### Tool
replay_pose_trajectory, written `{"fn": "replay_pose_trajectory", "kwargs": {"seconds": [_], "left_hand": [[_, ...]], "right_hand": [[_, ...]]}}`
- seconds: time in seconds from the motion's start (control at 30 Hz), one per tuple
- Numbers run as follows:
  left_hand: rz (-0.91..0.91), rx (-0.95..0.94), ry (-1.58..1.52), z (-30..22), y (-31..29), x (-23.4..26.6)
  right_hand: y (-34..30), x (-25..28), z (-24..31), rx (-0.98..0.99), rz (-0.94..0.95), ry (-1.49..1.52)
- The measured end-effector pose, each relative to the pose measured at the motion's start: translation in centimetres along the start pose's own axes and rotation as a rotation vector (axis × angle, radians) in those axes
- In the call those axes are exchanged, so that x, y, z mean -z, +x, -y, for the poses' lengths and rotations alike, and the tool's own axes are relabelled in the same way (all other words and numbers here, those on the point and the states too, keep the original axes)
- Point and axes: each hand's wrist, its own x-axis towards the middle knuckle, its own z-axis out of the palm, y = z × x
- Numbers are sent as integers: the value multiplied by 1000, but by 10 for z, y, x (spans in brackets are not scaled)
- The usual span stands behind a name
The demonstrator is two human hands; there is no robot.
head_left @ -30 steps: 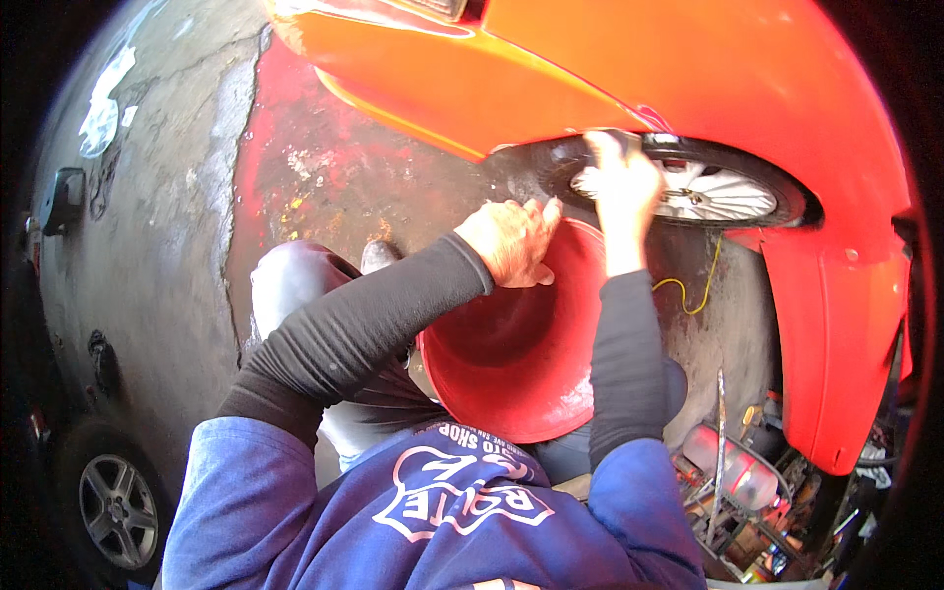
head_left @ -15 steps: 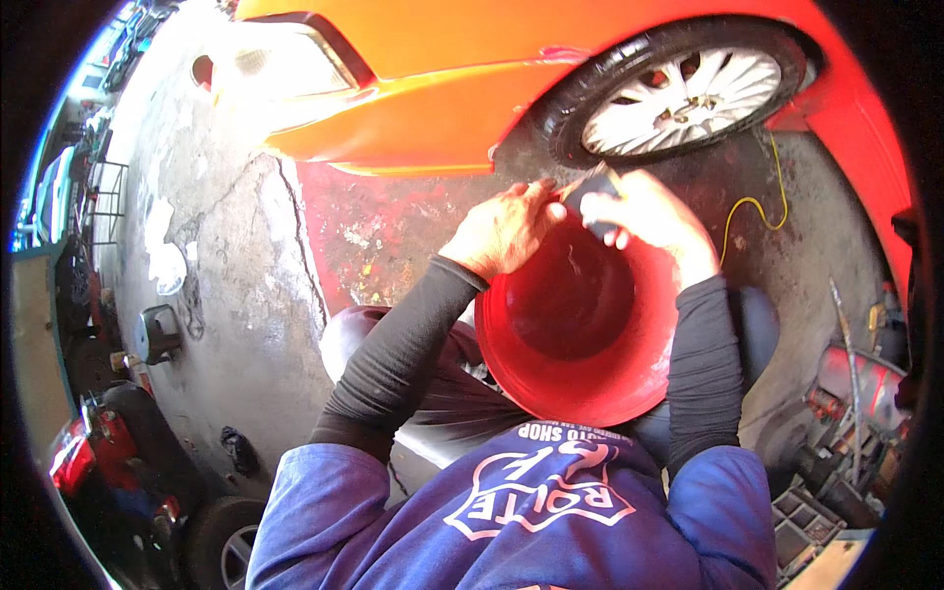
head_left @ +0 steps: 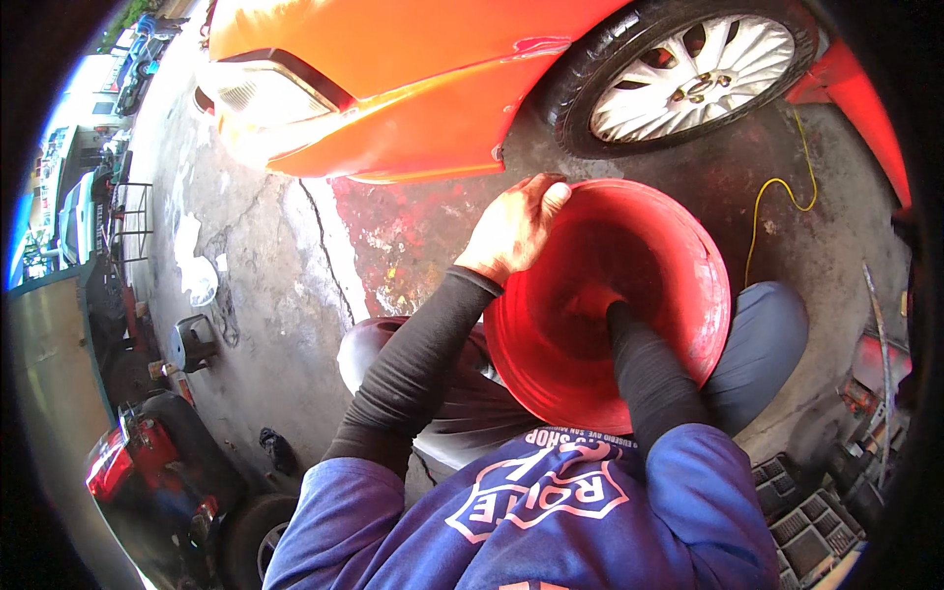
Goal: The person kneels beside a red car and repeatedly wipes the front bumper and wheel arch with a cloth, frequently dipping the cloth into a red bucket. The person continues this cleaning motion along the lower front bodywork of the car.
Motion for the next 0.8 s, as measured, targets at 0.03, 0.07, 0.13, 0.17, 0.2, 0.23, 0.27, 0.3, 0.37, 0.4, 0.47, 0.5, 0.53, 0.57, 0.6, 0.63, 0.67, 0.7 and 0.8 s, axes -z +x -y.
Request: {"fn": "replay_pose_trajectory", "kwargs": {"seconds": [0.03,0.07,0.13,0.17,0.2,0.23,0.27,0.3,0.37,0.4,0.47,0.5,0.53,0.57,0.6,0.63,0.67,0.7,0.8], "left_hand": [[-4,82,-49,2,0,0],[-29,116,-114,3,0,0],[-90,209,-327,5,0,1],[-126,268,-473,5,-1,1],[-157,325,-619,6,-1,0],[-174,357,-692,7,-1,0],[-164,309,-645,8,-1,-1],[-151,268,-589,9,-1,-2],[-138,212,-553,13,0,-4],[-129,198,-520,15,1,-5],[-119,198,-450,19,2,-6],[-134,142,-442,20,2,-7],[-151,98,-429,21,2,-8],[-169,41,-409,21,2,-8],[-149,66,-416,21,3,-8],[-152,76,-416,20,3,-8],[-159,107,-404,19,3,-8],[-155,114,-346,18,1,-7],[-156,81,-304,13,2,-6]], "right_hand": [[-6,30,18,-134,192,103],[-16,64,37,-145,243,50],[-45,136,79,80,171,-2],[-72,170,92,313,91,101],[-94,197,108,473,-15,128],[-119,222,118,637,-159,103],[-135,236,133,768,-295,182],[-145,251,146,795,-406,230],[-141,267,173,524,-747,289],[-132,267,184,479,-904,384],[-111,262,196,683,-1231,497],[-100,253,200,593,-1237,558],[-91,245,201,439,-1002,636],[-83,242,203,479,-983,418],[-77,237,203,388,-885,214],[-75,235,200,513,-942,311],[-75,232,200,564,-1030,355],[-78,232,198,566,-1057,423],[-86,238,201,528,-1111,546]]}}
